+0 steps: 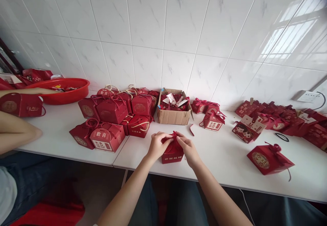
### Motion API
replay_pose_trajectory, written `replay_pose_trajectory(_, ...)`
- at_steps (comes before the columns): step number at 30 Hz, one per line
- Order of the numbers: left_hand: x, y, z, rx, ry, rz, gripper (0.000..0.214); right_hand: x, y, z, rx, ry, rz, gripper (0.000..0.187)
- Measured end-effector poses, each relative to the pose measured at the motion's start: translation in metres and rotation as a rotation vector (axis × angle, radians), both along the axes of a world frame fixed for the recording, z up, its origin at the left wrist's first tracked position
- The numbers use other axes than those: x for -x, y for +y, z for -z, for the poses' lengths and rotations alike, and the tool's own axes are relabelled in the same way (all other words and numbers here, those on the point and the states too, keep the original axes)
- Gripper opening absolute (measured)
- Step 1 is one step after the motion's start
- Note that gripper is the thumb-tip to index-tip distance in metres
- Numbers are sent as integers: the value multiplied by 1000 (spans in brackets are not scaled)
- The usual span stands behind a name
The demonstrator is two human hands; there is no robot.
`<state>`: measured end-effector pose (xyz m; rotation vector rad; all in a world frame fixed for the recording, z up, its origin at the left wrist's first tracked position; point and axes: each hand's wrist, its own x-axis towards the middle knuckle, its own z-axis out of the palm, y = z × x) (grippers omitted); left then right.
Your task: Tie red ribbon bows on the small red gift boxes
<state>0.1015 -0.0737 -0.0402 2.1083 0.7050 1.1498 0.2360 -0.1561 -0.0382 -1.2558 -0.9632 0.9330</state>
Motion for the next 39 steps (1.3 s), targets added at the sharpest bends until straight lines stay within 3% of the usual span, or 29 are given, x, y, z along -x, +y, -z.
replay_pose_trajectory(3, 3, 5, 1, 35, -16, 17, 7, -9, -1, 1, -15, -246, 36, 41)
replay_pose_trajectory(5, 6, 7, -1, 49, 0, 53, 6, -18, 1, -1, -63, -418, 56, 33)
replay_pose_trajectory(9, 14, 9, -8, 62, 51, 129, 4, -29, 10, -11, -194, -718, -136, 43)
replay_pose_trajectory(11, 16, 11, -10, 66, 67, 141, 4, -30, 13, -17, -239, -899, -216, 36)
replay_pose_trajectory(13, 18, 12, -10, 70, 75, 142, 5, -30, 14, -22, -248, -984, -191, 25)
replay_pose_trajectory(18, 17, 13, -9, 68, 88, 135, 7, -39, 6, -39, -159, -1060, -133, 20)
replay_pose_trajectory(22, 14, 14, -12, 39, 128, 148, 6, -50, 15, -47, -39, -895, -176, 36)
replay_pose_trajectory(27, 16, 15, -24, -13, 215, 149, 5, -49, 36, -38, -77, -756, -393, 32)
replay_pose_trajectory(33, 19, 15, -38, -87, 333, 150, 9, -48, 23, -34, -222, -795, -433, 10)
replay_pose_trajectory(39, 23, 20, -44, -178, 483, 110, 14, -47, 13, -33, -295, -932, -434, 27)
